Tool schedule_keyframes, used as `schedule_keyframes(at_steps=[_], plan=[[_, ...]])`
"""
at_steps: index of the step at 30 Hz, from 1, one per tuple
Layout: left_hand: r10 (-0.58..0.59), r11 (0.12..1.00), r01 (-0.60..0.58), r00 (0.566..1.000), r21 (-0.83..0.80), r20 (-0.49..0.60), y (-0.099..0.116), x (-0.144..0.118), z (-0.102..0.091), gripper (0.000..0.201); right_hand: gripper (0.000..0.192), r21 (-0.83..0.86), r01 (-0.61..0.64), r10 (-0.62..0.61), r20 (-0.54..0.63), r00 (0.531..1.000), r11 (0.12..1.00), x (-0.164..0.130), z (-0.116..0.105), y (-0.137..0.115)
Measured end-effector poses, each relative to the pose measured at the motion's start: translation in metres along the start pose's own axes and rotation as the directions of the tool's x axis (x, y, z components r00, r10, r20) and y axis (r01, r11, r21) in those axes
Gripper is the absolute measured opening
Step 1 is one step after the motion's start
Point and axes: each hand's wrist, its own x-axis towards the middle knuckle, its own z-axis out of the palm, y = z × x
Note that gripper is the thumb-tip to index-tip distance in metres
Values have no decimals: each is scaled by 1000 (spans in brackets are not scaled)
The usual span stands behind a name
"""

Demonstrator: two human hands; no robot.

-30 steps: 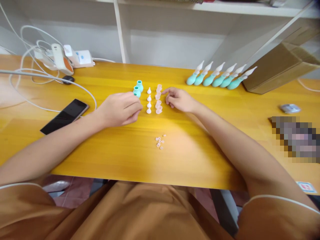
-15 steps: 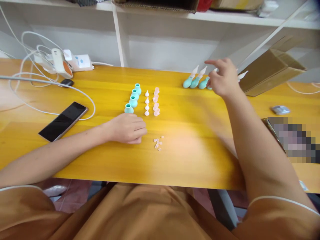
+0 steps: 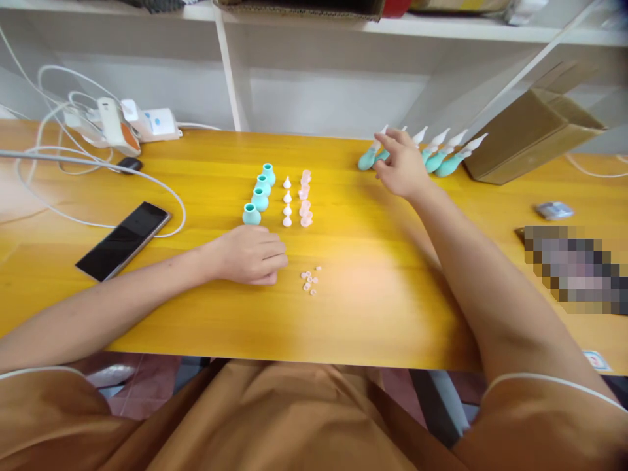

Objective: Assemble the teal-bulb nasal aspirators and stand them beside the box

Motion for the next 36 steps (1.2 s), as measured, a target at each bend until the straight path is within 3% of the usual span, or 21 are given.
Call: schedule_keyframes(at_steps=[3, 7, 11, 13, 16, 20, 22, 24, 26, 28, 32, 36], plan=[[-39, 999, 39, 999, -4, 13, 1, 0, -1, 18, 52, 68, 26, -22, -56, 998, 997, -1, -7, -5], [-117, 993, 117, 985, -7, -129, 4, 0, -5, 14, 57, 157, 100, -87, -86, 992, 982, -16, -22, -28], [-250, 968, 232, 920, -97, -303, 9, 4, -5, 17, 53, 388, 170, -210, 62, 976, 906, -61, -45, -77], [-343, 937, 290, 872, -194, -350, 14, 7, -4, 30, 54, 484, 170, -260, 124, 958, 858, -91, -54, -106], [-503, 836, 369, 811, -405, -300, 25, 14, -5, 55, 52, 634, 172, -334, 144, 932, 754, -132, -56, -140], [-623, 684, 473, 775, -555, -107, 40, 19, -6, 43, 47, 760, 142, -324, 95, 941, 634, -163, -29, -153], [-611, 695, 493, 789, -523, -68, 42, 19, -3, 39, 36, 765, 130, -274, 62, 960, 631, -166, -12, -146], [-529, 782, 449, 845, -433, -77, 42, 16, 3, 40, 32, 732, 141, -268, 58, 962, 666, -164, 2, -137], [-397, 885, 347, 911, -310, -115, 38, 13, 11, 43, 36, 675, 211, -341, 64, 938, 707, -160, 14, -128], [-279, 948, 248, 949, -199, -145, 34, 10, 21, 45, 39, 633, 318, -452, 56, 890, 706, -157, 24, -120], [-233, 963, 210, 963, -169, -134, 29, 7, 33, 47, 36, 596, 463, -607, 51, 793, 656, -158, 40, -114], [-263, 943, 229, 957, -241, -122, 28, 7, 36, 47, 35, 555, 487, -631, 88, 771, 674, -159, 46, -113]])
